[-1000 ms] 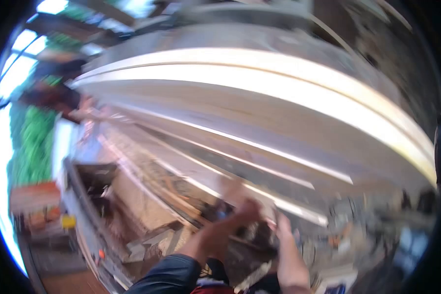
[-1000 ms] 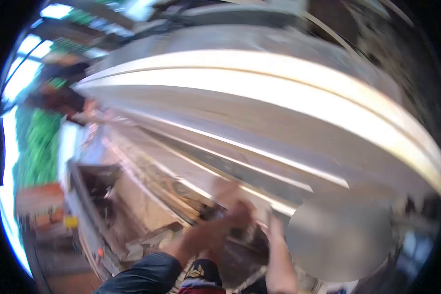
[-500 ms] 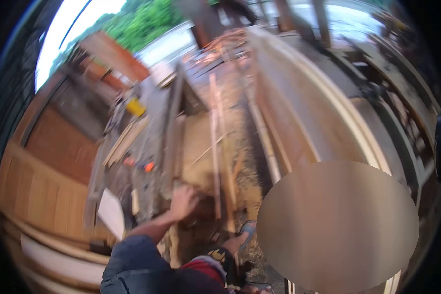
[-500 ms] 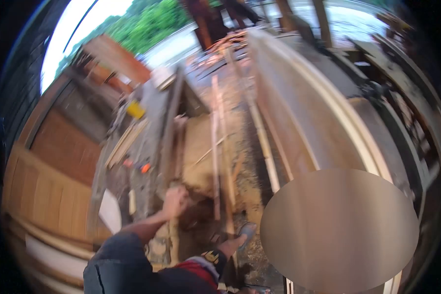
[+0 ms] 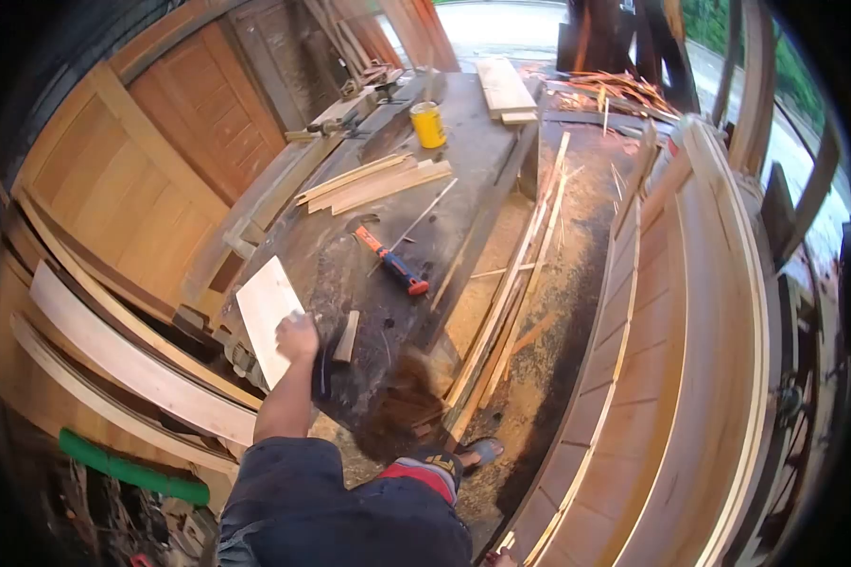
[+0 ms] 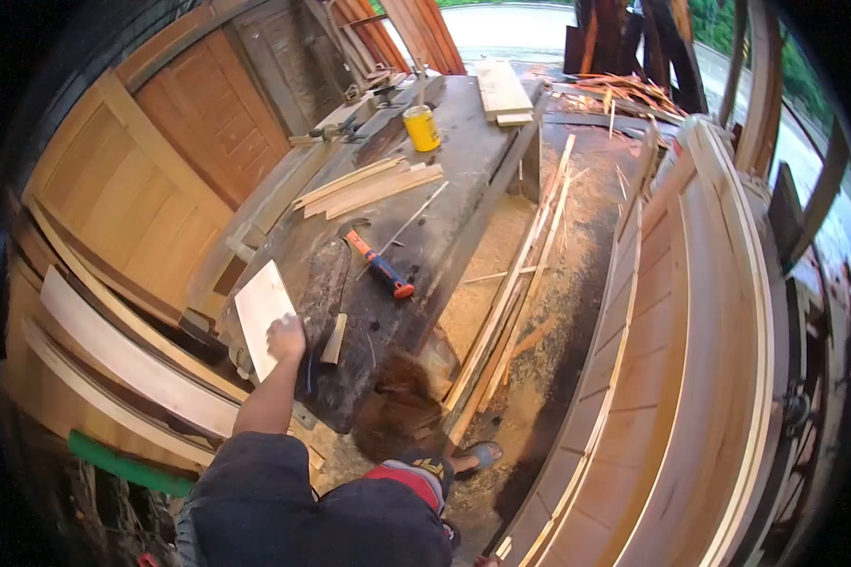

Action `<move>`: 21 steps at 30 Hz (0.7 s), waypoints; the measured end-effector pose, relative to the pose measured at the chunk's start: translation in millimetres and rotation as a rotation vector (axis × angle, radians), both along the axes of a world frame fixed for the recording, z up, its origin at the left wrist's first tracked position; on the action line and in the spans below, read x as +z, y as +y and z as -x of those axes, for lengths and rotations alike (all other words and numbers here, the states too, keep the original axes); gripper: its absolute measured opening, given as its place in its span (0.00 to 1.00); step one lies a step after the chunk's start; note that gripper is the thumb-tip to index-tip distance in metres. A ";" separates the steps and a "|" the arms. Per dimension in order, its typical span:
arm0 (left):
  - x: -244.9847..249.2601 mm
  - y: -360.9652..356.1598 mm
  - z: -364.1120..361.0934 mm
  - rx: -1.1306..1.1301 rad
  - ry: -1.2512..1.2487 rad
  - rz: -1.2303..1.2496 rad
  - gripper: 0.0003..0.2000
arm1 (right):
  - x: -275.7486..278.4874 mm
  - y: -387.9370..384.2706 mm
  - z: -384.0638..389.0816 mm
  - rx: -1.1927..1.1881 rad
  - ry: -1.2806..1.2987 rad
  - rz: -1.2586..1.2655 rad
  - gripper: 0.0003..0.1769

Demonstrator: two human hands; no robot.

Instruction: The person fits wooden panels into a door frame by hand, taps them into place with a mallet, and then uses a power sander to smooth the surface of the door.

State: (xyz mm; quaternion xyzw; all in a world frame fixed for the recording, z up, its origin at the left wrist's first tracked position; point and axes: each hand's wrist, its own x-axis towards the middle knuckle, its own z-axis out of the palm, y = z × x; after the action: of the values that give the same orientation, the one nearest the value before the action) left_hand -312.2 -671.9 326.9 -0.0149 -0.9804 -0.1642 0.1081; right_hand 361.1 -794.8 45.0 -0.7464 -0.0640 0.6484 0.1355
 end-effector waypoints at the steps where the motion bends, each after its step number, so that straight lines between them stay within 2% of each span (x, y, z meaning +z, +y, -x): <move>1: 15.2 -4.7 4.6 0.191 -0.124 0.005 0.39 | 1.0 14.7 1.0 0.016 -0.009 0.001 0.16; 3: 5.6 -37.4 29.9 0.315 -0.334 0.004 0.48 | 0.7 39.9 1.8 0.038 -0.022 -0.007 0.17; 4: -6.7 -54.3 51.3 0.198 -0.436 0.028 0.52 | -3.6 57.3 2.0 0.045 -0.023 -0.022 0.17; 7: -22.9 -86.9 45.4 0.422 -0.364 -0.032 0.54 | -26.0 100.2 0.3 0.037 0.011 -0.116 0.17; 9: -69.8 -137.8 69.4 0.282 -0.468 -0.292 0.53 | 26.9 142.3 39.5 0.136 -0.047 -0.200 0.18; 11: -69.1 -154.3 75.2 0.054 -0.641 -0.609 0.52 | 65.9 177.8 73.8 0.206 -0.061 -0.318 0.17; 12: -61.1 -168.0 81.8 0.162 -0.668 -0.525 0.50 | 76.2 188.4 89.1 0.237 -0.015 -0.327 0.20; 14: -92.2 -221.4 128.9 -0.217 -0.743 -0.868 0.39 | 85.2 207.7 100.7 0.253 0.043 -0.370 0.23; 15: -21.6 -202.0 108.7 -0.125 -0.961 -0.966 0.33 | 83.5 212.0 108.2 0.244 0.067 -0.404 0.23; 16: 19.9 -189.4 102.0 -0.136 -0.843 -1.020 0.32 | 80.1 216.8 113.9 0.255 0.048 -0.449 0.23; 17: 44.3 -190.1 110.9 -0.222 -0.803 -1.082 0.31 | 81.2 217.3 120.1 0.265 0.034 -0.488 0.23; 19: 85.9 -195.0 152.7 -0.301 -0.774 -1.026 0.31 | 97.8 220.8 126.3 0.325 0.017 -0.473 0.25; 20: 108.6 -187.6 170.6 -0.239 -0.704 -0.935 0.31 | 108.5 224.2 128.5 0.384 -0.012 -0.497 0.25; 21: 129.8 -172.2 170.2 -0.390 -0.692 -0.916 0.24 | 117.1 224.0 130.5 0.455 -0.037 -0.512 0.25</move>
State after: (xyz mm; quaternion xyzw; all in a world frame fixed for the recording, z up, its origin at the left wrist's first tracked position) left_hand -482.5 -844.2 456.7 -0.0919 -0.7673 -0.5817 -0.2536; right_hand 230.6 -570.8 162.2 -0.6665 -0.3921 0.6112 0.1690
